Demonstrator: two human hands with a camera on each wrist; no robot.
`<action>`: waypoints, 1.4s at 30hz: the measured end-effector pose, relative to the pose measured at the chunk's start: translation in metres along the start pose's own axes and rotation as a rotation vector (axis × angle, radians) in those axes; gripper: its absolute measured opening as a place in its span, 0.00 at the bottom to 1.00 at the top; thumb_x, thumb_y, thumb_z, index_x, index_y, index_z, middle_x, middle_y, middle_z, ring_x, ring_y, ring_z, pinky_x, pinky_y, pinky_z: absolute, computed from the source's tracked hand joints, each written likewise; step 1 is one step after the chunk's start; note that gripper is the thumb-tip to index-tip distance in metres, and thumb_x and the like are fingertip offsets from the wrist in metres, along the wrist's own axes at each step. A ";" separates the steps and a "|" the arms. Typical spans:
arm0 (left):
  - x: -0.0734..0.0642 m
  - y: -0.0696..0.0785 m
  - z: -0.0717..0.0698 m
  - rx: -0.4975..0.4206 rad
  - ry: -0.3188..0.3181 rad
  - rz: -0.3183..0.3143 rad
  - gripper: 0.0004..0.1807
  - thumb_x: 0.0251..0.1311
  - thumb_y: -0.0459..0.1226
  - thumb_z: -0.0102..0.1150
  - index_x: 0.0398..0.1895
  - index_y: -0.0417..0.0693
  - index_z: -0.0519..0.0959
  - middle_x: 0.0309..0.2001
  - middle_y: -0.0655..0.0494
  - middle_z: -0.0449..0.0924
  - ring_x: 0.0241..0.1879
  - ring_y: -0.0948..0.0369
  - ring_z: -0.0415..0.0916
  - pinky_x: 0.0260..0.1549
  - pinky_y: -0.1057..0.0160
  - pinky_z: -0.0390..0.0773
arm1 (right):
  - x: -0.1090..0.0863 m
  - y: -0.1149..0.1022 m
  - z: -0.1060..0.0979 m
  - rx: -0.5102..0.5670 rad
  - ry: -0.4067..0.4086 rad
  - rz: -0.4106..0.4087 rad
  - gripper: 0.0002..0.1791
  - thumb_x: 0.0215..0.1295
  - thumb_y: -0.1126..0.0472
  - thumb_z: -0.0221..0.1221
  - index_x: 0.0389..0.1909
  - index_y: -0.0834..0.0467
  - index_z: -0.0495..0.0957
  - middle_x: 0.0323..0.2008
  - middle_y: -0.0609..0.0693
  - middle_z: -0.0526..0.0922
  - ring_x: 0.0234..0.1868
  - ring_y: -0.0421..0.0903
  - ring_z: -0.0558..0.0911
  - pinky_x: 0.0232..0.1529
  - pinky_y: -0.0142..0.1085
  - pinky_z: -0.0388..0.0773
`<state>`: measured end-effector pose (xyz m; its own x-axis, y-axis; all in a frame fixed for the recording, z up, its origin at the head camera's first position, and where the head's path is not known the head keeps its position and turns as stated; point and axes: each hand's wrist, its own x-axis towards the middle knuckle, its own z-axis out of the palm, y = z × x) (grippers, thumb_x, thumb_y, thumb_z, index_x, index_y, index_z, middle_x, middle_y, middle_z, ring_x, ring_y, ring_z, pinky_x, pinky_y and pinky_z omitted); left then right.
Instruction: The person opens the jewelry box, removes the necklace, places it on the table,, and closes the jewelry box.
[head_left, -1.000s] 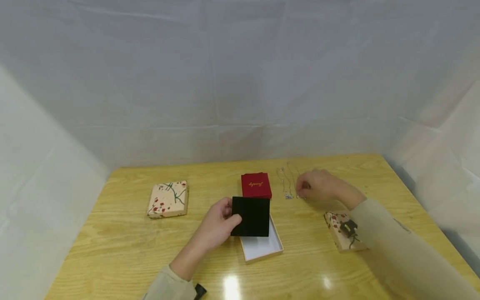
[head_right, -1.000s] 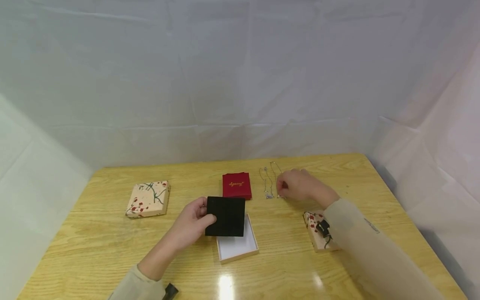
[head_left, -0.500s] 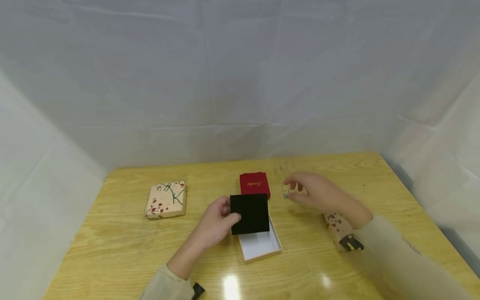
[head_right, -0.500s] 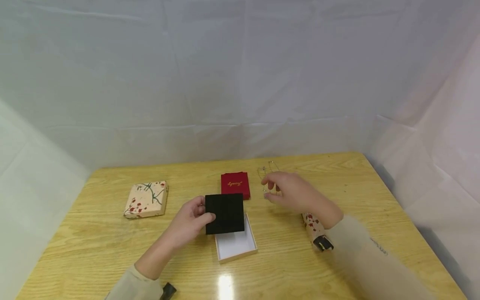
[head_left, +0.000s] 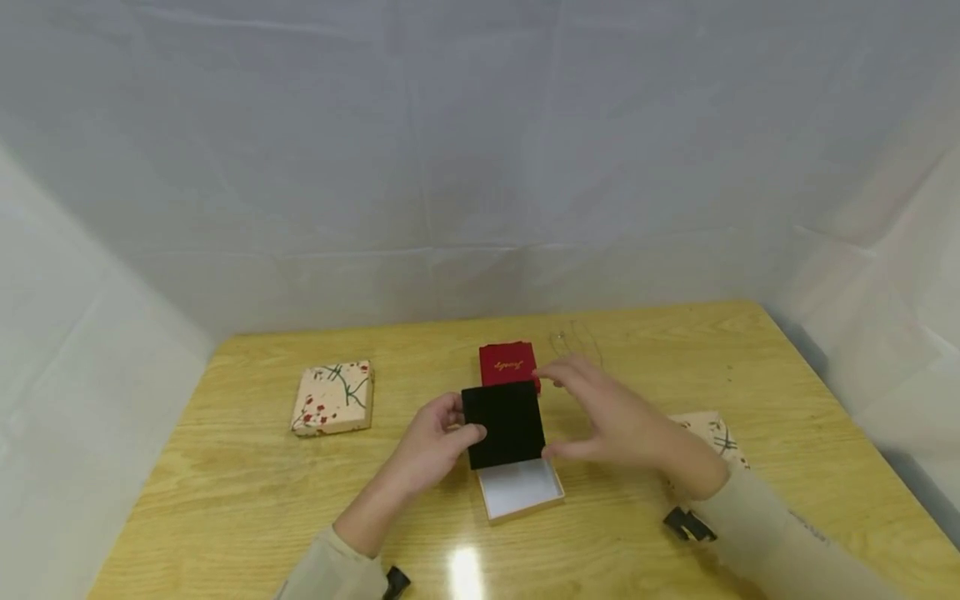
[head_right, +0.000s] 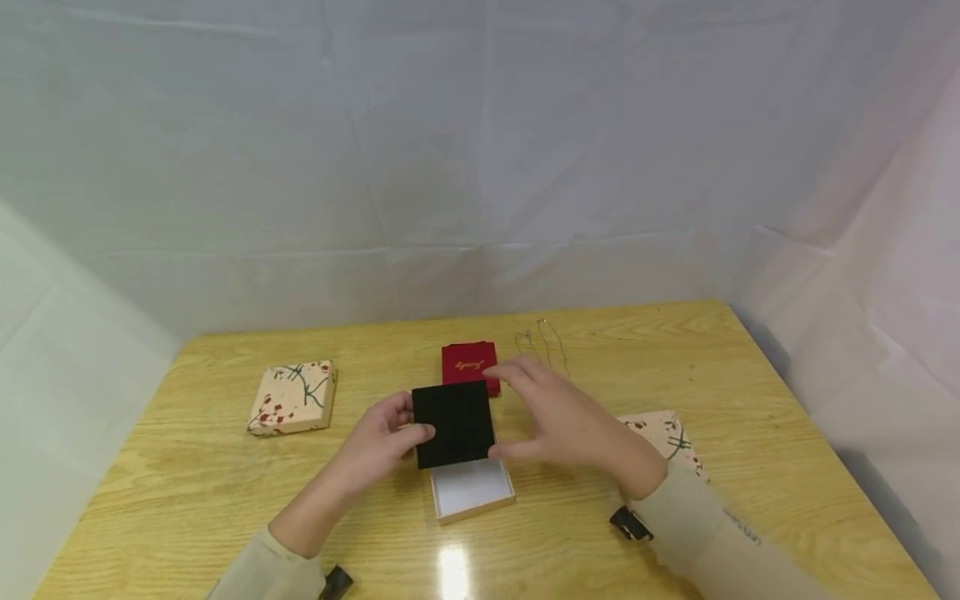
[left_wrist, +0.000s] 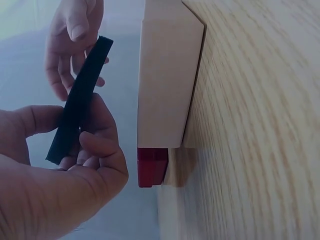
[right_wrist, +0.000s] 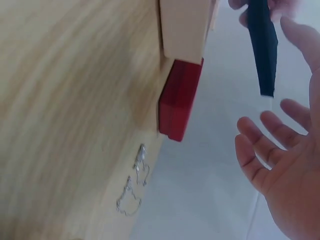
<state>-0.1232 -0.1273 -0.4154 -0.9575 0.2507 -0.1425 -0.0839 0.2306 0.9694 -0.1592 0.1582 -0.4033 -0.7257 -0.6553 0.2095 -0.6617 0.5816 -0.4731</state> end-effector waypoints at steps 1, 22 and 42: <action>0.000 0.000 0.000 0.001 0.000 -0.001 0.13 0.68 0.33 0.64 0.51 0.37 0.77 0.39 0.50 0.82 0.32 0.57 0.73 0.26 0.67 0.71 | -0.001 -0.001 0.002 0.002 -0.002 -0.001 0.55 0.56 0.40 0.79 0.80 0.51 0.63 0.75 0.52 0.67 0.71 0.53 0.73 0.69 0.54 0.75; -0.005 -0.001 0.007 -0.044 0.008 -0.041 0.20 0.69 0.35 0.65 0.60 0.36 0.74 0.48 0.46 0.83 0.44 0.54 0.80 0.46 0.57 0.81 | -0.006 -0.008 0.019 -0.026 -0.005 -0.109 0.53 0.57 0.38 0.78 0.79 0.52 0.65 0.78 0.48 0.63 0.74 0.52 0.70 0.71 0.50 0.74; -0.019 -0.012 -0.003 0.247 0.030 0.007 0.41 0.58 0.49 0.80 0.71 0.45 0.72 0.60 0.50 0.78 0.47 0.54 0.77 0.36 0.59 0.83 | -0.023 -0.001 -0.001 -0.049 -0.027 -0.073 0.50 0.58 0.39 0.77 0.77 0.53 0.67 0.77 0.51 0.64 0.73 0.53 0.72 0.68 0.51 0.76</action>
<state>-0.1044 -0.1373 -0.4235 -0.9658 0.2261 -0.1266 -0.0108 0.4530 0.8914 -0.1419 0.1729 -0.4071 -0.6705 -0.7092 0.2180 -0.7214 0.5544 -0.4151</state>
